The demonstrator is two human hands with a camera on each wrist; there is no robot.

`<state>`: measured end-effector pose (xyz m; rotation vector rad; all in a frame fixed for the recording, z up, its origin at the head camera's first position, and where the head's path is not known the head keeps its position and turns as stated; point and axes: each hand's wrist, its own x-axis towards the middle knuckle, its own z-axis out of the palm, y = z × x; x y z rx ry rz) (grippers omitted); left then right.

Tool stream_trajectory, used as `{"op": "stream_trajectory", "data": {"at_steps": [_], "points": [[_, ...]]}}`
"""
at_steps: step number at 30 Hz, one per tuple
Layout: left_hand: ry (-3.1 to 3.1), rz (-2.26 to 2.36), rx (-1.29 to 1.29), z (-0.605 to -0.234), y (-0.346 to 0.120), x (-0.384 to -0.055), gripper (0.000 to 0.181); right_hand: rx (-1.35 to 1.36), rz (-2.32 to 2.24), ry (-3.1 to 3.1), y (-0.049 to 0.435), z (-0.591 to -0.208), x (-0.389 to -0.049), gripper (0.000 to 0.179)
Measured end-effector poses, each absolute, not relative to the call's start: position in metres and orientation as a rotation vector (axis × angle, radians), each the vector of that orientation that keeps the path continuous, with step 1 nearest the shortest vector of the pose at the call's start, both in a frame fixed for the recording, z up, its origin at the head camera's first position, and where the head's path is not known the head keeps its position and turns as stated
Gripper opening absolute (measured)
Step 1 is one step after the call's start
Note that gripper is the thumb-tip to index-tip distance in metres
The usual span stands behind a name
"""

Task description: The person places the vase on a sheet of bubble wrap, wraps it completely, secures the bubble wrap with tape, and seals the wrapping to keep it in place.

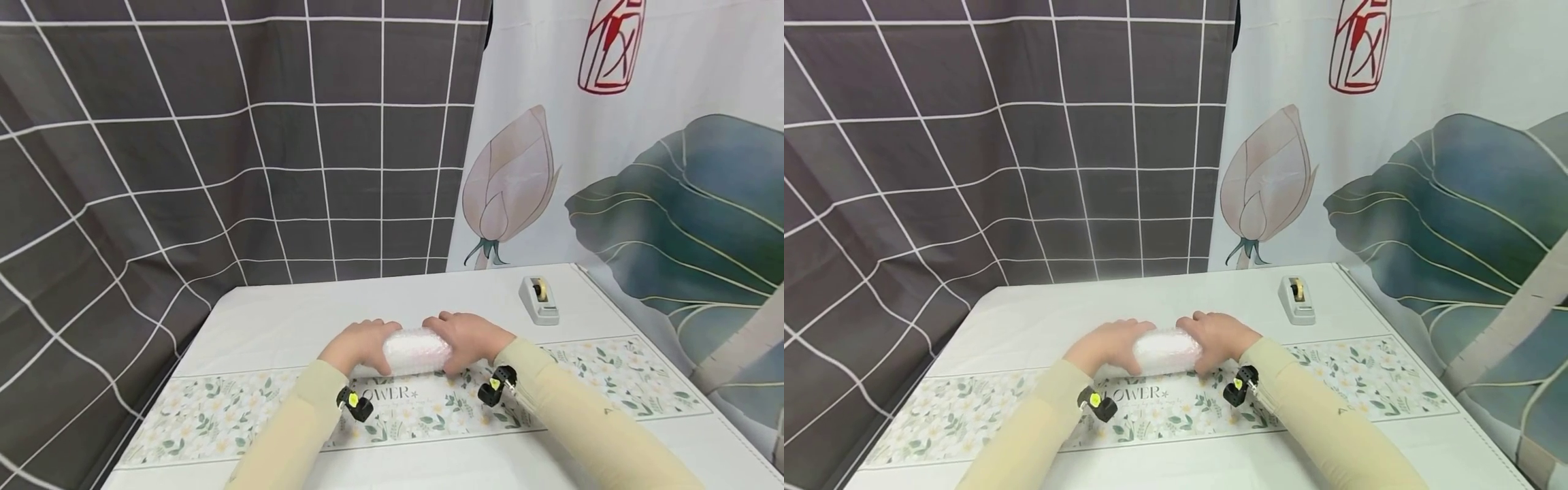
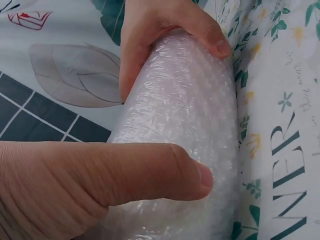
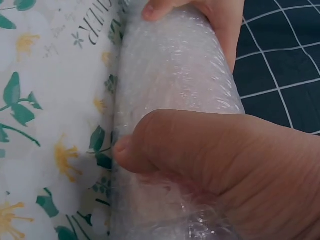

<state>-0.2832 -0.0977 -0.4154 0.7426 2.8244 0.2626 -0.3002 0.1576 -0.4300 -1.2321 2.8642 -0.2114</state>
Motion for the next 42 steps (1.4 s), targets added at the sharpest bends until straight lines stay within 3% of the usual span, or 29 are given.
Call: {"op": "stream_trajectory", "data": {"at_steps": [15,27,36,42], "points": [[3.102,0.022,0.853,-0.436,-0.098,-0.271,0.095,-1.062,-0.354,2.683,0.155,-0.422,-0.313,0.078],[3.149,-0.021,0.871,-0.442,-0.098,-0.274,0.087,-1.008,-0.440,2.593,0.154,-0.422,-0.320,0.081],[3.103,-0.008,0.898,-0.437,-0.098,-0.279,0.085,-0.964,-0.372,2.619,0.153,-0.415,-0.317,0.093],[2.990,0.115,0.842,-0.435,-0.099,-0.287,0.075,-1.076,-0.255,2.709,0.154,-0.410,-0.309,0.095]]}}
